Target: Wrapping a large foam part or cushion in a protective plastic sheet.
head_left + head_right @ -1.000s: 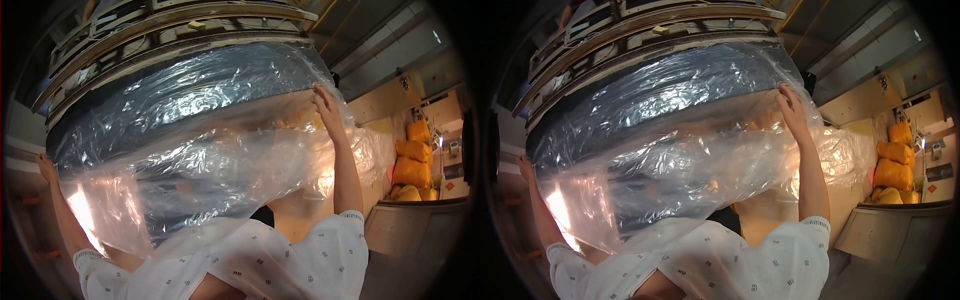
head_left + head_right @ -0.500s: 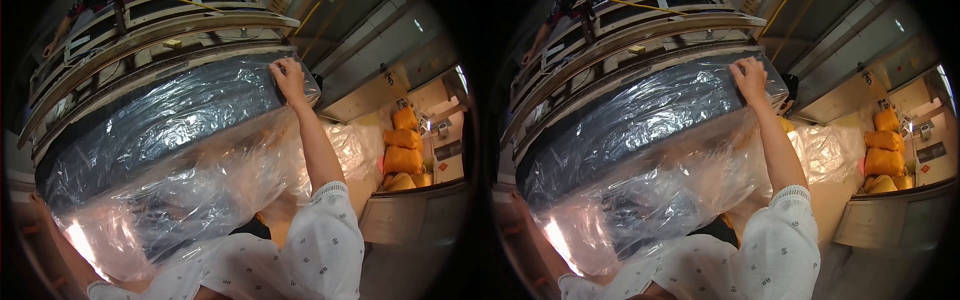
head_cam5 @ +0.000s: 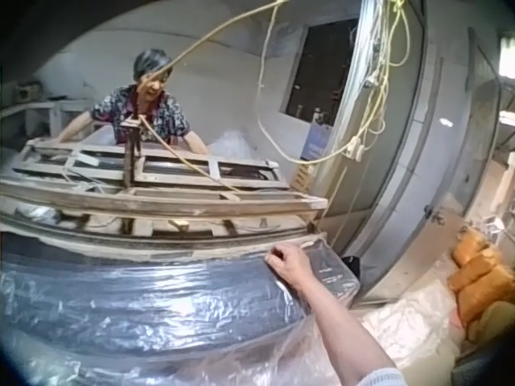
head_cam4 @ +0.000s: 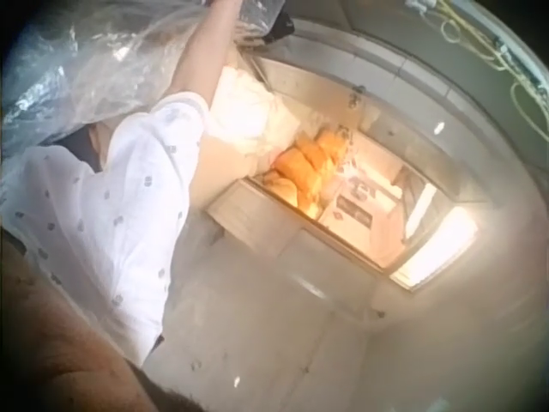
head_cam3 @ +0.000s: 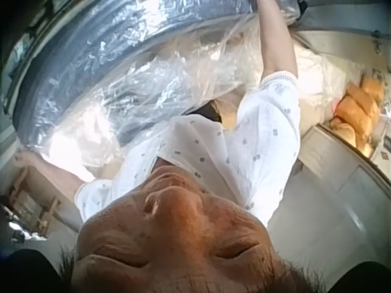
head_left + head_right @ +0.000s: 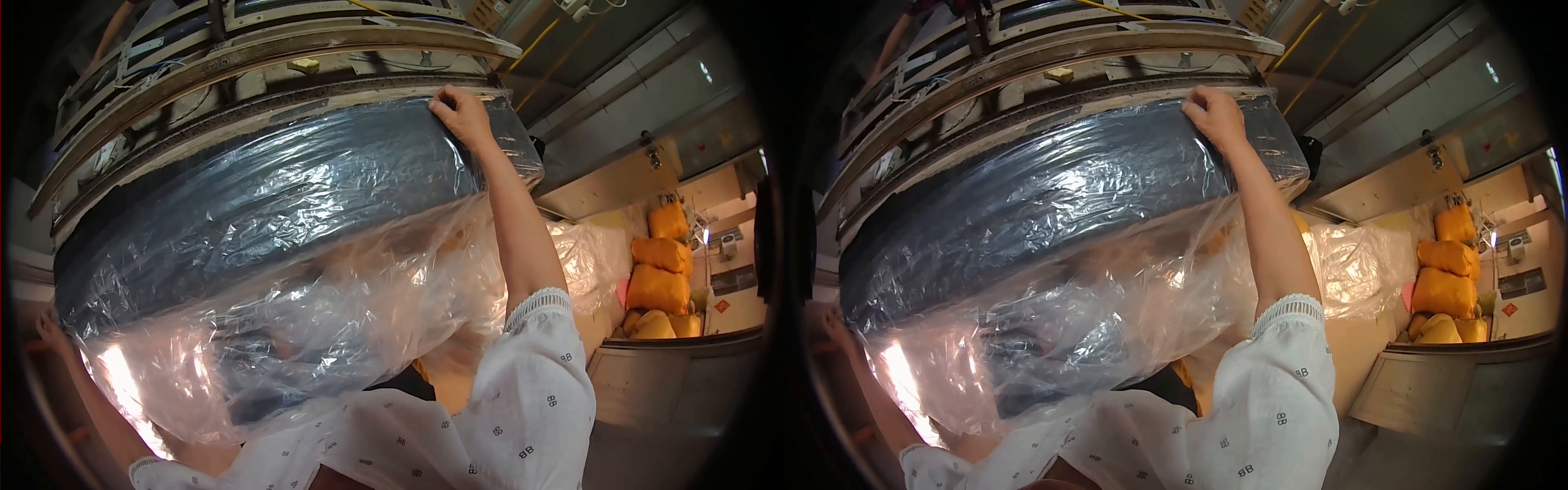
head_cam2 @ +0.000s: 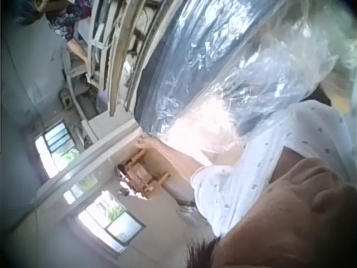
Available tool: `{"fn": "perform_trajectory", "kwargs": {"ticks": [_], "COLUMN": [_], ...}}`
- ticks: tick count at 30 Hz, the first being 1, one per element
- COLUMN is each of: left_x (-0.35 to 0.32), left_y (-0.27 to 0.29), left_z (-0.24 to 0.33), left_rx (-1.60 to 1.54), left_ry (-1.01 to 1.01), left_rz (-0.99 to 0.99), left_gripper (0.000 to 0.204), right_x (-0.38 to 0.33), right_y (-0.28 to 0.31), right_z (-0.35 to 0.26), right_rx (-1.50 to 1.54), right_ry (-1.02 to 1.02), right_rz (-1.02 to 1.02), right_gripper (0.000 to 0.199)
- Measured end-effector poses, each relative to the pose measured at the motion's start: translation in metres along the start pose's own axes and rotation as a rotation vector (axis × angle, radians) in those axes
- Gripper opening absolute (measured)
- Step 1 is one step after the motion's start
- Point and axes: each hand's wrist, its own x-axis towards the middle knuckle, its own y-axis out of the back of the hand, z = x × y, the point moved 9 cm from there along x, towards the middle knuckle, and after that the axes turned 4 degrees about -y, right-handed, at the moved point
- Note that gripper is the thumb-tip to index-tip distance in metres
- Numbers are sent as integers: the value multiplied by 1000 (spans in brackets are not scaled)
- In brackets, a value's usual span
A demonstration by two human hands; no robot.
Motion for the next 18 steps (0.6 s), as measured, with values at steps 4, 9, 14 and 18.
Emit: {"fn": "perform_trajectory", "kwargs": {"ticks": [4, 9, 14, 18], "left_x": [-39, -72, -116, -161], "left_y": [51, 115, 171, 171], "left_z": [23, 51, 39, 45], "left_rx": [-83, -233, -257, 44], "left_ry": [70, 248, 313, 126], "left_rz": [25, -50, -88, -202], "left_gripper": [40, 49, 42, 58], "right_x": [-5, -6, -7, 7], "right_y": [-1, -3, -8, -24], "right_z": [-19, -25, -25, -5], "right_rx": [-78, -80, -41, 115], "right_ry": [-4, -3, -51, -30], "right_rz": [-41, -61, -115, -229], "right_gripper": [23, 24, 24, 21]}}
